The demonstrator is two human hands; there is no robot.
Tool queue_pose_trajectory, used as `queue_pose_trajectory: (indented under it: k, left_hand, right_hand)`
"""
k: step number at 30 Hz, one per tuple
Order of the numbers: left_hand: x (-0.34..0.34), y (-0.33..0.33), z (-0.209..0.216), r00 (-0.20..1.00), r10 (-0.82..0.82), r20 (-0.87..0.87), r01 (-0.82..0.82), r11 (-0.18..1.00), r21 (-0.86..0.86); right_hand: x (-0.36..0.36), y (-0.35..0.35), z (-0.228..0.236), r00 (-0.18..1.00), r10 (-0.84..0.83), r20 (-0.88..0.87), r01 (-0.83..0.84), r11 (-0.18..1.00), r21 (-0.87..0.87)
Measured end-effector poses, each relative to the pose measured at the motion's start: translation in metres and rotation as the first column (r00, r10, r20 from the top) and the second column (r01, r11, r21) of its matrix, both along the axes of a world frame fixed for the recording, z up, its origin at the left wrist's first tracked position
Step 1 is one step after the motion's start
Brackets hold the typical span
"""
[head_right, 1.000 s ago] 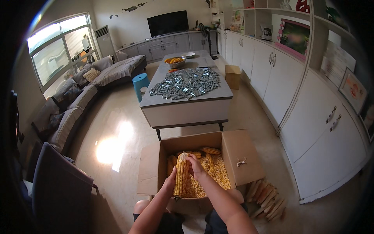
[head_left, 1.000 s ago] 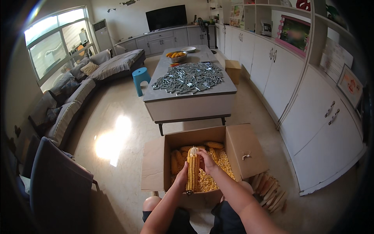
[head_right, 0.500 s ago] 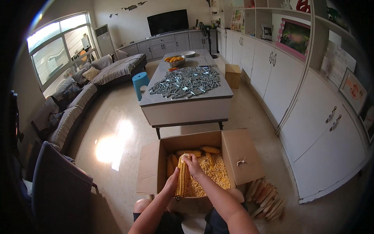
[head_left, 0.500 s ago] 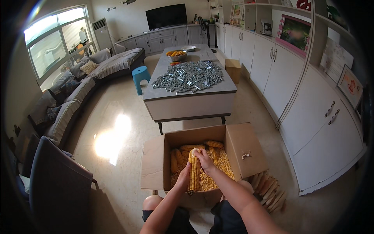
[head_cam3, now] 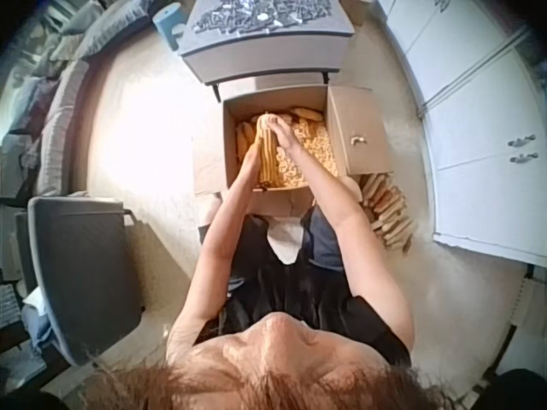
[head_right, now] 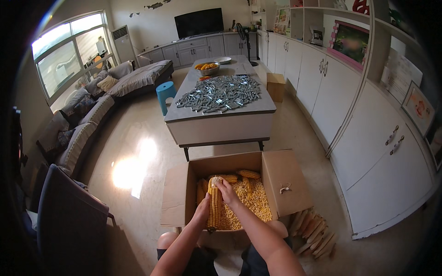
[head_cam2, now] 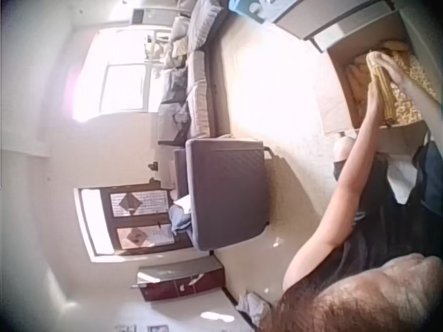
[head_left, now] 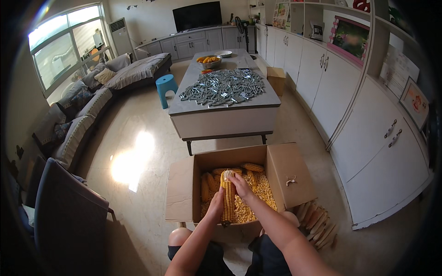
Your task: The person sits on the floor and shucks corn cobs by hand, removing kernels into a cardboard box. The person handles multiple cobs one at a time, stripping the kernels off the cob and dropping them into the box.
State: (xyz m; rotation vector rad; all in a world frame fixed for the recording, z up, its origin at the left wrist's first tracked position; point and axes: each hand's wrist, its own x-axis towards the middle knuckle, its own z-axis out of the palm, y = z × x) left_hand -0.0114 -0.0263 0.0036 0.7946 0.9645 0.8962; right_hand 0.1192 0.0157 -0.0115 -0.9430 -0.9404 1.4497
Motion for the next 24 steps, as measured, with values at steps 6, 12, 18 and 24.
queue_pose_trajectory:
  k: [6,12,18,24]
  left_hand:
    - [-0.004,-0.002,0.011,1.0,0.008,0.0,-0.008,0.999,0.043]
    - [0.007,-0.007,0.001,0.907,0.163,-0.387,-0.039,0.95,0.309]
    - [0.015,-0.013,0.007,0.89,0.198,-0.411,-0.013,0.911,0.412]
    - [0.014,-0.011,0.001,0.856,0.237,-0.46,0.015,0.877,0.48]
  right_hand:
    - [-0.001,-0.005,0.003,0.996,0.033,0.086,-0.028,0.998,-0.058]
    - [-0.012,-0.005,-0.008,0.949,-0.093,0.303,0.086,0.996,0.038]
    - [-0.017,-0.008,-0.006,0.943,-0.213,0.255,0.235,0.97,-0.056]
    - [-0.008,-0.001,-0.006,0.979,-0.161,0.127,0.183,0.966,-0.184]
